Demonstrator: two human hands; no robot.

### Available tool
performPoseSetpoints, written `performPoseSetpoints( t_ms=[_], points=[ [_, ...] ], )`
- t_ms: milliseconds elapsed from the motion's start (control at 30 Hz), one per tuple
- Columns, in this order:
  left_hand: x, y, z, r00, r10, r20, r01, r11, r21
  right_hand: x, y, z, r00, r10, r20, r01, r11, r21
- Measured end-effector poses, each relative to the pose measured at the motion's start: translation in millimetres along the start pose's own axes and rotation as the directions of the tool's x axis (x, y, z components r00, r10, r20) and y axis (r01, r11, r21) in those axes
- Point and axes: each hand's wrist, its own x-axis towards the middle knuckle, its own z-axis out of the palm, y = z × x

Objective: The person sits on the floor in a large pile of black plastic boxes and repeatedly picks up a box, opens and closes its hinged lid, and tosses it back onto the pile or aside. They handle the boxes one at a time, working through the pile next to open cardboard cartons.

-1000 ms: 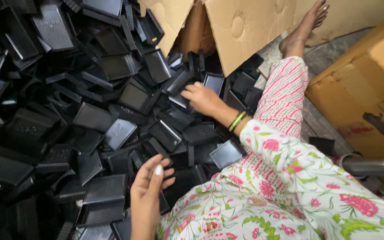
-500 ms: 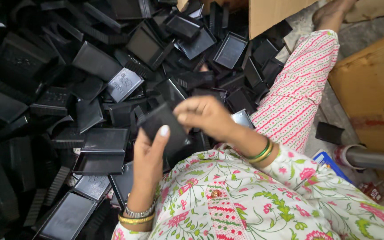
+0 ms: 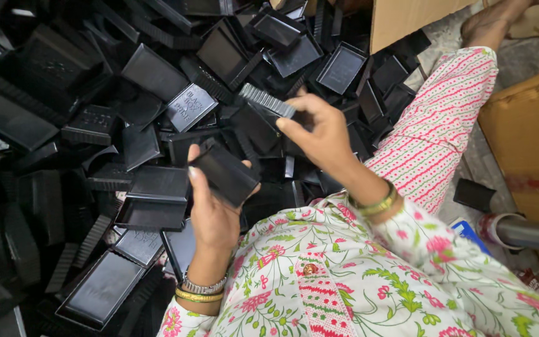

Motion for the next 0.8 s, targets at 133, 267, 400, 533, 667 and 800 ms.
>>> performPoseSetpoints(
  t_ms=[133,267,400,533,667,800],
  points=[
    [2,0,2,0.997,-0.020,0.076,0.020,1.000,0.001,-26,-39,18,0.940,0.325,0.108,-0.341,0.860,0.380],
    [-2,3,4,0.988,0.102,0.117,-0.093,0.993,-0.076,-32,-64,20,0.941,0.017,0.339,-0.013,1.000,-0.013],
    [-4,7,5,0.989,0.118,0.091,-0.109,0.989,-0.100,-37,-65,16,0.908,0.014,0.418,-0.008,1.000,-0.017],
    [-4,5,7,0.989,0.108,0.104,-0.107,0.994,-0.014,-41,-53,18,0.916,0.257,0.309,-0.370,0.839,0.400],
    [-7,-1,9,0.975,0.116,0.191,-0.163,0.952,0.257,-43,-51,18,0.909,0.223,0.352,-0.267,0.960,0.081],
    [-5,-6,8,0.971,0.128,0.204,-0.179,0.949,0.258,-47,-56,17,0.928,0.012,0.371,0.053,0.985,-0.164]
  ],
)
